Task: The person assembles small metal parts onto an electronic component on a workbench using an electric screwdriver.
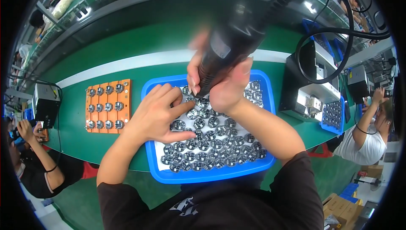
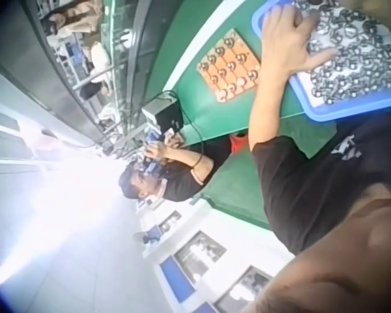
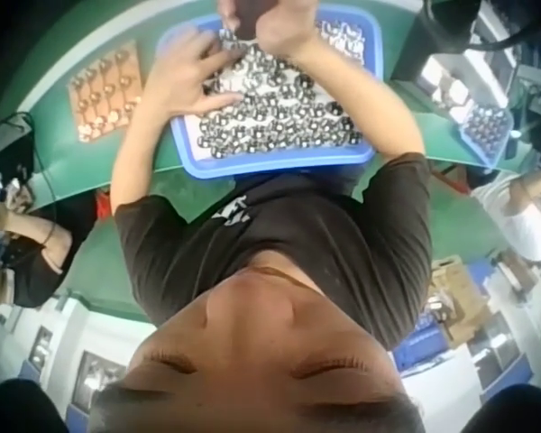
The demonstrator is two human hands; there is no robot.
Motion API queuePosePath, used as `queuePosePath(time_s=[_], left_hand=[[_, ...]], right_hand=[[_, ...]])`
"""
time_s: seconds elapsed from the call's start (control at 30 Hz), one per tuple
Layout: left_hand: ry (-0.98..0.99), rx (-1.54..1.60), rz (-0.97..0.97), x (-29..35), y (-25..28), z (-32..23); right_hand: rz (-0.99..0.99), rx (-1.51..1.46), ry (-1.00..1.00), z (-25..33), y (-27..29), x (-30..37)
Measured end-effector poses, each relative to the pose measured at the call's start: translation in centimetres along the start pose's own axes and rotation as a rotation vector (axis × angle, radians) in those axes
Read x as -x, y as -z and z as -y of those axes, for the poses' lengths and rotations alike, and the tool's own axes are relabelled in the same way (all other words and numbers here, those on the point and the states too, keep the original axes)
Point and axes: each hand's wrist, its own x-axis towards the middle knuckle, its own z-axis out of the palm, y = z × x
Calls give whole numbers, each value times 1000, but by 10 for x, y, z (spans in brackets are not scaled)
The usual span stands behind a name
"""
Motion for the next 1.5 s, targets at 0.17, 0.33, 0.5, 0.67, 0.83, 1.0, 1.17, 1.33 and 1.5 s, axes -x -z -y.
queuePosePath(time_s=[0.17, 0.33, 0.5, 0.67, 0.83, 1.0, 1.17, 1.33, 1.5], left_hand=[[16, -41, 29, -1, 0, -5], [9, -90, 21, 0, -10, -14], [28, -95, 28, 2, -10, -16], [19, -85, 28, -1, -8, -15], [0, -88, 10, -4, -2, -15], [0, -74, 58, 4, 2, -16], [-12, -114, 56, 10, -3, -17], [-21, -101, 14, 7, -2, -21], [-21, -54, -36, 12, -5, -24]], right_hand=[[-14, -26, -10, 6, -2, 2], [19, -80, -3, 1, -2, 4], [24, -106, -4, -6, -9, 4], [1, -78, 8, -9, -9, 1], [7, -98, 28, -9, -10, -2], [66, -123, -48, -14, -24, 0], [77, -38, -81, -20, -32, 4], [119, -4, -77, -18, -24, 5], [147, -45, -34, -28, -22, 6]])
